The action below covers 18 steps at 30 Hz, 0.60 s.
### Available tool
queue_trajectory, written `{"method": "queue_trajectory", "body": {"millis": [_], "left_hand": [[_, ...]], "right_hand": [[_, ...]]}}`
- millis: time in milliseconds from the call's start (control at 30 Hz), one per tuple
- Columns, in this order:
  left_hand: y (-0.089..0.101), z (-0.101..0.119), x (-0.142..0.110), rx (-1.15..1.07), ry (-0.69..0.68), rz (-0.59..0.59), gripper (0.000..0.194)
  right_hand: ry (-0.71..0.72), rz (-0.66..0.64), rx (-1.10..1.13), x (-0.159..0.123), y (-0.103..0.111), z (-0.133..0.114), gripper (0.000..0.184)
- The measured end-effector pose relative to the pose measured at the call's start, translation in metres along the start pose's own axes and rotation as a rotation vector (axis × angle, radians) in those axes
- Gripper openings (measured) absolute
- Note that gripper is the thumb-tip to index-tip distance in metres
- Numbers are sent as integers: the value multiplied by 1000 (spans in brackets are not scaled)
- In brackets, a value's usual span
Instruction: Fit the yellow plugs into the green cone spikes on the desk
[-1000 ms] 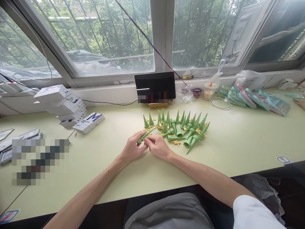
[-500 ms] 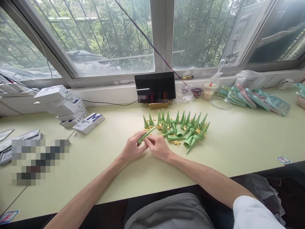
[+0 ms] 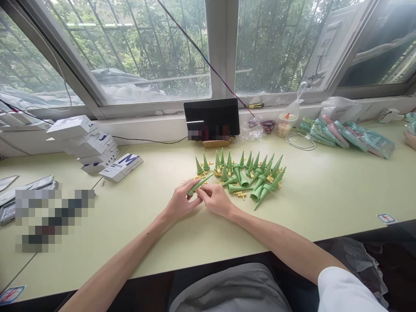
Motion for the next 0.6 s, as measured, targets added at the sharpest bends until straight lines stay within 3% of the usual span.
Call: {"method": "queue_trajectory", "body": {"millis": [167, 433, 600], "left_hand": [[0, 1, 0, -4, -19, 0, 46], [1, 4, 0, -3, -9, 6, 42], [0, 0, -1, -6, 5, -5, 46]], "right_hand": [[64, 43, -63, -1, 0, -4, 37], [-213, -148, 359, 4, -4, 7, 40], [-88, -61, 120, 1, 0, 1, 41]]}}
Point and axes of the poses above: each hand's wrist, its own x-axis towards the middle knuckle, its own y-axis out of the back of the hand, z = x × y, the point moved 3 cm from there along x, towards the middle knuckle, and after that the axes turned 2 degrees about -x, right-handed, at the moved point
